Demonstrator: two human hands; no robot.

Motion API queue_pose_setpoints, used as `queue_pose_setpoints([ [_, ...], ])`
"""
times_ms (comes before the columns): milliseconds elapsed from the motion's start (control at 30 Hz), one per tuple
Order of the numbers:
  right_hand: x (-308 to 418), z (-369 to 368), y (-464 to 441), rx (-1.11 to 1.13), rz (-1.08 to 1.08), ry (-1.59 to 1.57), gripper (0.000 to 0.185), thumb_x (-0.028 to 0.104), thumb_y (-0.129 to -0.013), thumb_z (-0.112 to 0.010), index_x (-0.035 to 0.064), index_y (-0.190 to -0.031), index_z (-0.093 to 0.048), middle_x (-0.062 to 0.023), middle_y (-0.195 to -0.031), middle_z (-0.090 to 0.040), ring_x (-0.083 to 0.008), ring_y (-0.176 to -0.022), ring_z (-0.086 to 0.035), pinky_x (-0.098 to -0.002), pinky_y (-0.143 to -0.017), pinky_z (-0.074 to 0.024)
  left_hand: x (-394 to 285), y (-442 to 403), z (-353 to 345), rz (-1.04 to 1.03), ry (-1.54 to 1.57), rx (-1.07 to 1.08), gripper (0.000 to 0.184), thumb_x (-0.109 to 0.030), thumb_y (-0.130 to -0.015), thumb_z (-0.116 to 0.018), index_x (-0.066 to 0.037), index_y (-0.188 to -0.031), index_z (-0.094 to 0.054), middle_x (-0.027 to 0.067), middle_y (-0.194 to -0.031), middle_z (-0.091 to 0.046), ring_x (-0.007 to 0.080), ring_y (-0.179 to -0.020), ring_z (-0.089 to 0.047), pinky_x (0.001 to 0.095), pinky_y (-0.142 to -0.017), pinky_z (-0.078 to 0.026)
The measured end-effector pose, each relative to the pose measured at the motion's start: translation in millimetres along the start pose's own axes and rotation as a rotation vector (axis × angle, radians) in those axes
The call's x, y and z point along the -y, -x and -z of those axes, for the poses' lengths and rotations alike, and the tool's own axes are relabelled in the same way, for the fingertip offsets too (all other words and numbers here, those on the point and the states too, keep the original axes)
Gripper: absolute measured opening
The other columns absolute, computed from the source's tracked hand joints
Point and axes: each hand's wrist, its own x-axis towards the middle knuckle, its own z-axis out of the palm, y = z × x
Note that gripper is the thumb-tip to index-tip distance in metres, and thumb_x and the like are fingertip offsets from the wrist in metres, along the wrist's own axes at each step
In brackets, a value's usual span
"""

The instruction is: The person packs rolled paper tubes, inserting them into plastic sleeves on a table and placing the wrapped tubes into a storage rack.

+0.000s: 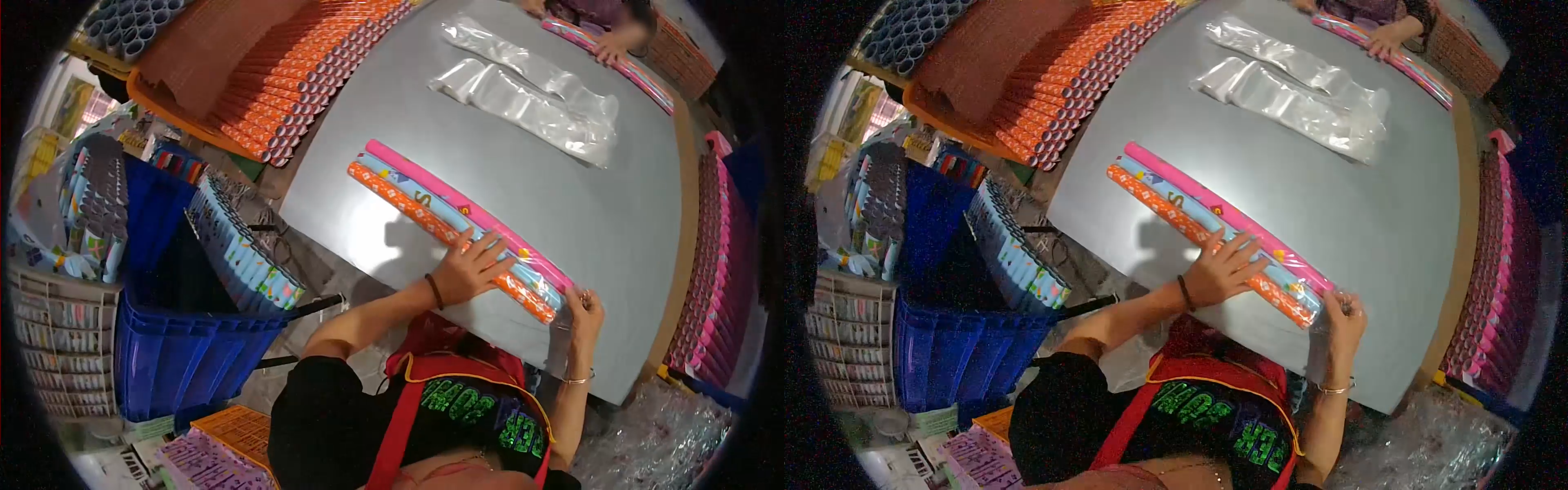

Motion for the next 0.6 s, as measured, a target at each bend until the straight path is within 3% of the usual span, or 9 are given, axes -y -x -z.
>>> queue_pose_setpoints([
  [167, 3, 0, -1, -0.007, -0.003, 0.052, 0.01, 0.006, -0.082, -0.07, 0.0026, -0.084, -0.061, 0.001, -0.078, -0.059, -0.0052, -0.071, -0.052, -0.0194, -0.065, -0.041, 2, 2, -2, 0.003, 0.037, -0.015, 0.057, -0.038, -0.073, -0.07, -0.017, -0.124, -0.056, 0.0098, -0.132, -0.05, 0.0279, -0.127, -0.044, 0.0559, -0.102, -0.028],
  [600, -9, -7, -12, -0.034, 0.036, -0.084, 0.01, 0.001, -0.083, -0.068, 0.0031, -0.084, -0.058, -0.0006, -0.079, -0.06, -0.0069, -0.072, -0.054, -0.0217, -0.068, -0.0454, 2, -1, -1, 0.025, 0.066, -0.066, 0.057, -0.038, -0.073, -0.069, -0.017, -0.125, -0.057, 0.0091, -0.13, -0.052, 0.0278, -0.125, -0.045, 0.0549, -0.1, -0.03],
])
